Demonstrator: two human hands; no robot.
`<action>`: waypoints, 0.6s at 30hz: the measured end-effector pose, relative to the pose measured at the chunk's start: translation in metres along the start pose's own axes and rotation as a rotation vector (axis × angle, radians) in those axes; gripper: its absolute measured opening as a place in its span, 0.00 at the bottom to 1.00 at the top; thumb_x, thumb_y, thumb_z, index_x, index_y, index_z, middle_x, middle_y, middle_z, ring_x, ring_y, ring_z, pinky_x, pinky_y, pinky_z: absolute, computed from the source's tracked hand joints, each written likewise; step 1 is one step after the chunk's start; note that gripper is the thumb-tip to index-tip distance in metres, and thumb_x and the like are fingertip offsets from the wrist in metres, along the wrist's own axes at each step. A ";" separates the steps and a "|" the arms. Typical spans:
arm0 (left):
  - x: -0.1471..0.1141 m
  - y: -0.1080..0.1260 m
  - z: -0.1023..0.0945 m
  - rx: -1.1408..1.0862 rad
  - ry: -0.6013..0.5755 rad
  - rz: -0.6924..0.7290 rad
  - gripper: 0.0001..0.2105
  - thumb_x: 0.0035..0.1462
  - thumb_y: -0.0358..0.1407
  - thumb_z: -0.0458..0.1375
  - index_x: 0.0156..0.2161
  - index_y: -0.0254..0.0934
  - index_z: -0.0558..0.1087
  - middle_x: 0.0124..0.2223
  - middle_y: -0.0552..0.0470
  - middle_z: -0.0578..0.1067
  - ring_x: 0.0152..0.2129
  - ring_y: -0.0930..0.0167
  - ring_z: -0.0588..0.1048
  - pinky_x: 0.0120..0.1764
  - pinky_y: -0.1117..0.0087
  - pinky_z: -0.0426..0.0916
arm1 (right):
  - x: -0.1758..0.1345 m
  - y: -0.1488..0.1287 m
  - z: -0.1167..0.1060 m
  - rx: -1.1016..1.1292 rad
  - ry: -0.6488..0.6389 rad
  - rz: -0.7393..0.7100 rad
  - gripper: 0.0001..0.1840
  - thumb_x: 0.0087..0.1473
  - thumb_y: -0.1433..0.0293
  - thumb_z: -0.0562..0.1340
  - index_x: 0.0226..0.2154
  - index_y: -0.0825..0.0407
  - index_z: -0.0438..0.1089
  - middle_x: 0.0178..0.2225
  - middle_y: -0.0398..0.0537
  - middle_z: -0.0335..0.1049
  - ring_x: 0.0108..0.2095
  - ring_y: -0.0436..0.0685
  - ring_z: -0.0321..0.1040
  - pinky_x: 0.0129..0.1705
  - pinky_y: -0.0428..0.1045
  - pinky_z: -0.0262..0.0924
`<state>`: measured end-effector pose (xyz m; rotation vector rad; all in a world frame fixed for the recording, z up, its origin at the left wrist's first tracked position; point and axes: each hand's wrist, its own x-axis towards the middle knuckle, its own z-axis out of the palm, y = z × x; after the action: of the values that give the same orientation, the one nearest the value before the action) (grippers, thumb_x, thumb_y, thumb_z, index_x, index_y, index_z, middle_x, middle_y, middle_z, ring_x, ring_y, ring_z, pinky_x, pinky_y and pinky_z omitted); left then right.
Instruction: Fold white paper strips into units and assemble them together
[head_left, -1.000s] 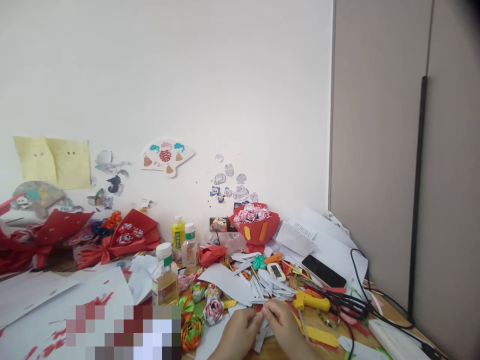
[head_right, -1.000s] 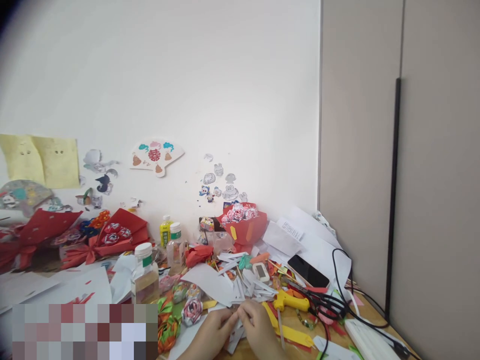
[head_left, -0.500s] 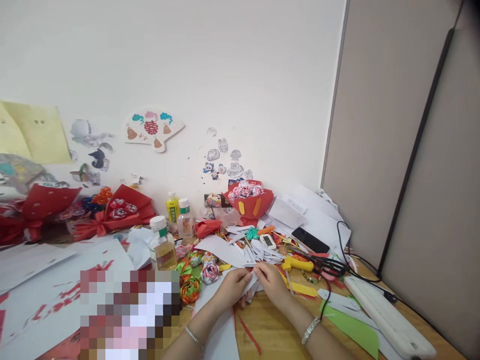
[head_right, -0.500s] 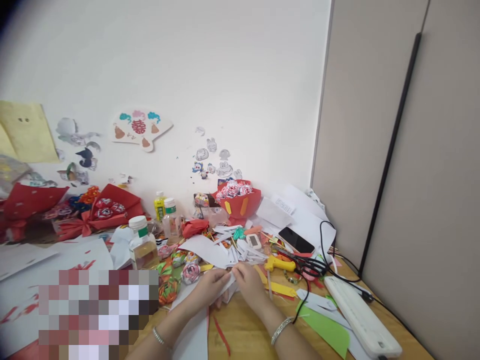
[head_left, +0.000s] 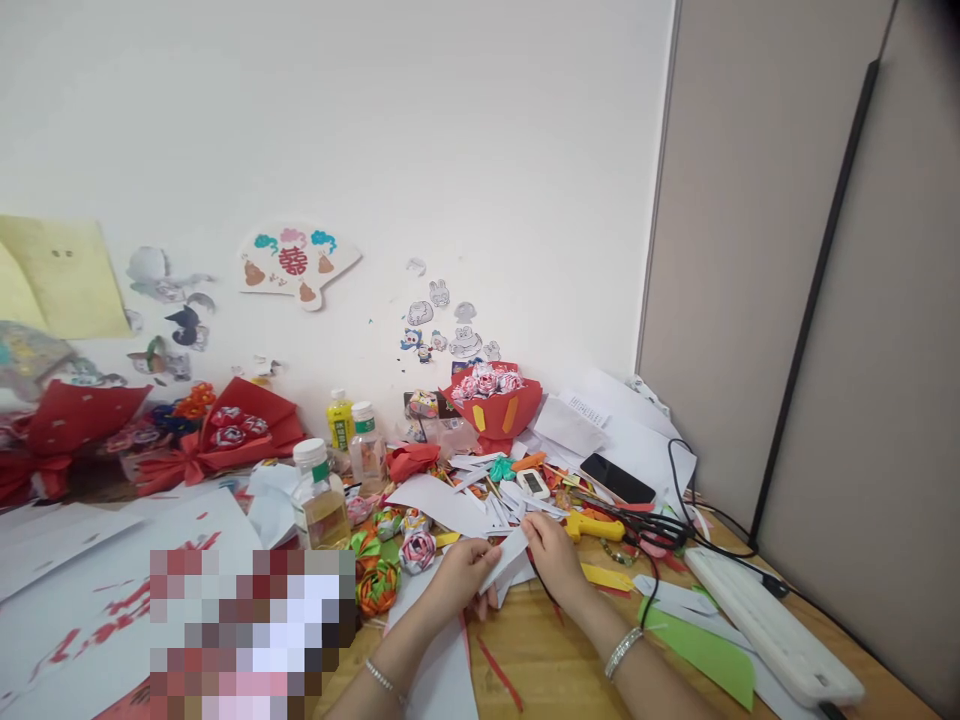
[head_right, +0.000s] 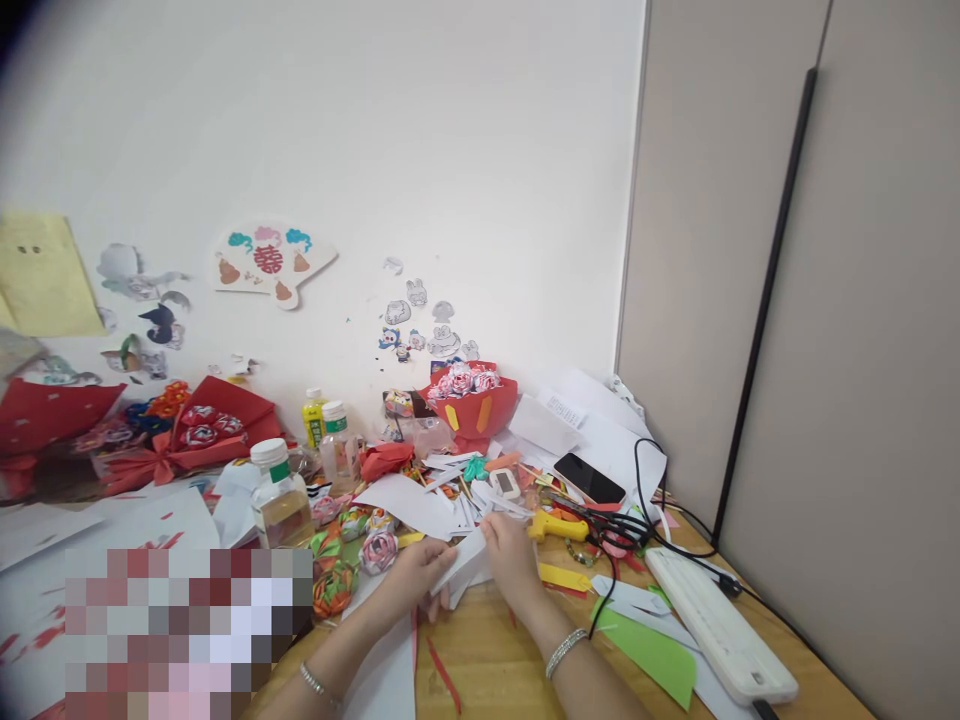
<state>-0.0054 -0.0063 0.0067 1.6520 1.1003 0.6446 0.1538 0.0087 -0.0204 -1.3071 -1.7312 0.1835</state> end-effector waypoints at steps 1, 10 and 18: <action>0.000 0.000 0.000 0.002 -0.002 -0.003 0.20 0.43 0.55 0.46 0.25 0.37 0.60 0.14 0.58 0.70 0.08 0.76 0.64 0.12 0.78 0.52 | 0.000 0.001 0.001 -0.005 0.004 -0.001 0.15 0.55 0.68 0.46 0.25 0.53 0.63 0.26 0.46 0.65 0.29 0.53 0.61 0.32 0.46 0.53; 0.002 0.000 -0.002 -0.017 0.035 -0.020 0.20 0.41 0.54 0.46 0.25 0.36 0.60 0.17 0.56 0.72 0.09 0.76 0.66 0.13 0.77 0.51 | -0.001 0.005 0.003 -0.069 0.064 0.019 0.16 0.56 0.67 0.44 0.25 0.52 0.62 0.26 0.46 0.65 0.30 0.54 0.61 0.32 0.46 0.53; 0.007 -0.006 -0.002 -0.139 0.065 0.004 0.22 0.38 0.56 0.48 0.24 0.37 0.58 0.18 0.55 0.73 0.09 0.75 0.68 0.14 0.76 0.56 | 0.001 0.005 0.001 -0.083 0.088 0.032 0.18 0.56 0.65 0.43 0.24 0.52 0.62 0.26 0.47 0.65 0.29 0.54 0.61 0.31 0.46 0.53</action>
<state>-0.0061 0.0016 0.0013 1.5236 1.0739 0.7645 0.1563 0.0117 -0.0231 -1.3839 -1.6593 0.0719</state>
